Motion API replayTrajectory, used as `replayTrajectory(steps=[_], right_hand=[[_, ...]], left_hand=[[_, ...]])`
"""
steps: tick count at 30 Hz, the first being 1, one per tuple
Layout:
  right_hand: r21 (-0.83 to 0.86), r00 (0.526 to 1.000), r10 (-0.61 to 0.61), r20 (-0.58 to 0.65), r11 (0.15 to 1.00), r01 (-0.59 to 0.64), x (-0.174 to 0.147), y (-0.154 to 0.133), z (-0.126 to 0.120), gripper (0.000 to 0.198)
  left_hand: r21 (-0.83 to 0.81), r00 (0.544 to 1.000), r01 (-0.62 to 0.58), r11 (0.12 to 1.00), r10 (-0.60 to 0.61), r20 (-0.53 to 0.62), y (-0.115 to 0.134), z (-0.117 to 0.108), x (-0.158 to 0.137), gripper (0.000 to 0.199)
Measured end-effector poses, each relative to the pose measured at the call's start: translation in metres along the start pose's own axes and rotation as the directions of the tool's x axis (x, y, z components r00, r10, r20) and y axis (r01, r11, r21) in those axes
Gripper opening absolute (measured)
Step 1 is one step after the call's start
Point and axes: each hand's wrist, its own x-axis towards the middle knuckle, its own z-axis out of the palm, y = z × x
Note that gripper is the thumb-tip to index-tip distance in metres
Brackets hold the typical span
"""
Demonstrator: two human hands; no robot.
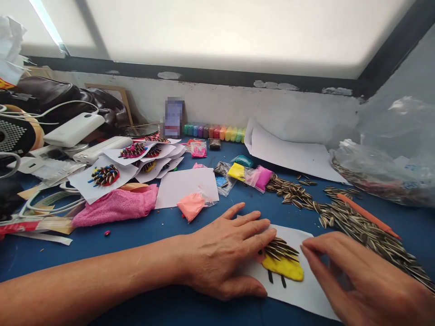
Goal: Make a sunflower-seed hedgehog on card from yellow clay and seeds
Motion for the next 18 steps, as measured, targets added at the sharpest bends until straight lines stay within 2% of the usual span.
replayTrajectory(steps=[4,10,14,18], right_hand=[[-0.105,0.993,0.117,-0.027,0.987,-0.12,-0.001,0.016,-0.004,0.018],[-0.235,0.997,0.078,0.003,0.969,-0.075,0.001,0.029,-0.002,0.038],[-0.267,0.997,0.079,0.01,0.961,-0.074,0.003,0.034,0.001,0.041],[-0.277,0.992,0.124,0.016,0.954,-0.115,0.003,0.043,0.006,0.042]], left_hand=[[0.004,0.999,0.004,1.0,-0.004,0.043,0.003,-0.002,0.001,0.079],[-0.001,0.998,0.027,1.0,-0.027,0.059,0.005,-0.005,0.001,0.08],[0.004,0.998,0.034,0.999,-0.035,0.056,0.005,-0.004,0.0,0.082],[0.001,0.999,0.034,0.999,-0.034,0.002,0.004,-0.002,0.0,0.082]])
